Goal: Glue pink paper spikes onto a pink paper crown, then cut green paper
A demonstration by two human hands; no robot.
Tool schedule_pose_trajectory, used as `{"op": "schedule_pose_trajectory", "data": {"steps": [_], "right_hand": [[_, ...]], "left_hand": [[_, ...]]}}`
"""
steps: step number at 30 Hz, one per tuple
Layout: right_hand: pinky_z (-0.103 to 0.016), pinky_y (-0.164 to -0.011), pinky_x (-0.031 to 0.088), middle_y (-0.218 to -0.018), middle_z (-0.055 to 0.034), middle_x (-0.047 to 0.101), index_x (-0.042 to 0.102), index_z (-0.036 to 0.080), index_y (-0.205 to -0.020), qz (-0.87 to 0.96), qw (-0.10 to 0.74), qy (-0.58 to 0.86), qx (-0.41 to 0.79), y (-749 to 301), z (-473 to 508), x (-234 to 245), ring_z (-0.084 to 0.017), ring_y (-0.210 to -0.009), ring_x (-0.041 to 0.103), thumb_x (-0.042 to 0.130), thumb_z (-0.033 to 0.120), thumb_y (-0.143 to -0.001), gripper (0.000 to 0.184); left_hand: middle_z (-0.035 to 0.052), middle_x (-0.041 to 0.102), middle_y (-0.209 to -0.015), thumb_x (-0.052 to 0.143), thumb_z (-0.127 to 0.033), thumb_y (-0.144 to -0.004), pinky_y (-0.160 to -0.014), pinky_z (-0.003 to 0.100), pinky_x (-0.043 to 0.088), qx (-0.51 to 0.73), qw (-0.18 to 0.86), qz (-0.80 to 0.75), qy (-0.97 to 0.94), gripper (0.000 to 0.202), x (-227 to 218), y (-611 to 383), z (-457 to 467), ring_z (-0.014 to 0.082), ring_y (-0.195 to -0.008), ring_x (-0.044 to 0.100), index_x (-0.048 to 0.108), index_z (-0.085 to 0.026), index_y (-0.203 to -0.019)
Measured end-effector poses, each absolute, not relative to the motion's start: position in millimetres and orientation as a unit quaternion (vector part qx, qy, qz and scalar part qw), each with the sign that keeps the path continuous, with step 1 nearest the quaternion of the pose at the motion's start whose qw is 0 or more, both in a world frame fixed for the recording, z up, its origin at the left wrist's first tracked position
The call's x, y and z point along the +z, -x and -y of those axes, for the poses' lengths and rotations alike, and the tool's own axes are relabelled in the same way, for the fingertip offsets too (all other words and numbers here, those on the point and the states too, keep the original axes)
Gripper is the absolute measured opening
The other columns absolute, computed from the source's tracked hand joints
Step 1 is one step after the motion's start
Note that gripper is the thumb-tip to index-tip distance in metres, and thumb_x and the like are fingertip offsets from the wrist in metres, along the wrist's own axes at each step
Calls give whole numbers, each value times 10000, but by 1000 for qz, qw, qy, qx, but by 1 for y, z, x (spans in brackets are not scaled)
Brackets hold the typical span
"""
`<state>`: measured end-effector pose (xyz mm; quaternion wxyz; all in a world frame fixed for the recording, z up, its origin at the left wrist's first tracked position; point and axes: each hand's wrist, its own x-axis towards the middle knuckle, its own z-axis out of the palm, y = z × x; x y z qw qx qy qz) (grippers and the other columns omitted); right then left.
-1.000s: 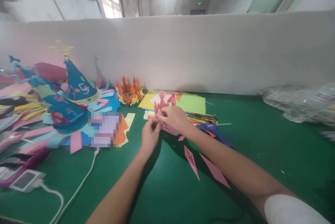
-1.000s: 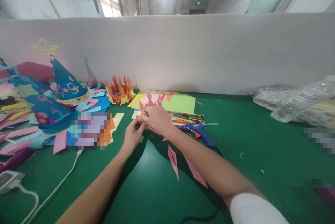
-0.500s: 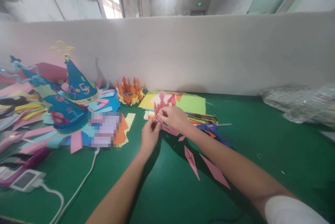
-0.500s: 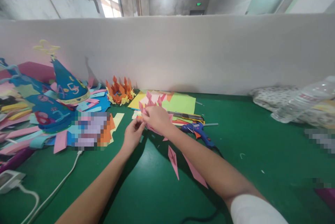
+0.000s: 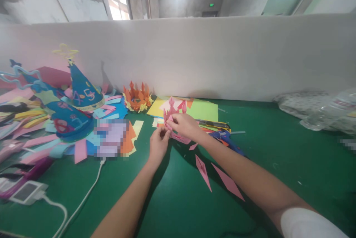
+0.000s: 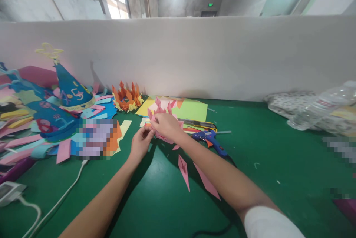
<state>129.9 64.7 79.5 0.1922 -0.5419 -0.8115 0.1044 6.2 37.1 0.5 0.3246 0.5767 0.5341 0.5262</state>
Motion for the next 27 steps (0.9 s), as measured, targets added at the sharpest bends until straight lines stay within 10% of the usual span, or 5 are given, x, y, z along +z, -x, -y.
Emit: {"op": "schedule_pose_trajectory", "data": {"steps": [27], "right_hand": [[-233, -506, 170, -508, 69, 353, 451, 161, -563, 830, 166, 491, 206, -141, -65, 81, -69, -494, 310, 525, 352, -788, 305]], "left_hand": [[31, 639, -794, 589, -329, -756, -695, 257, 452, 544, 356, -504, -569, 170, -9, -4, -38, 141, -706, 576, 614, -164, -789]]}}
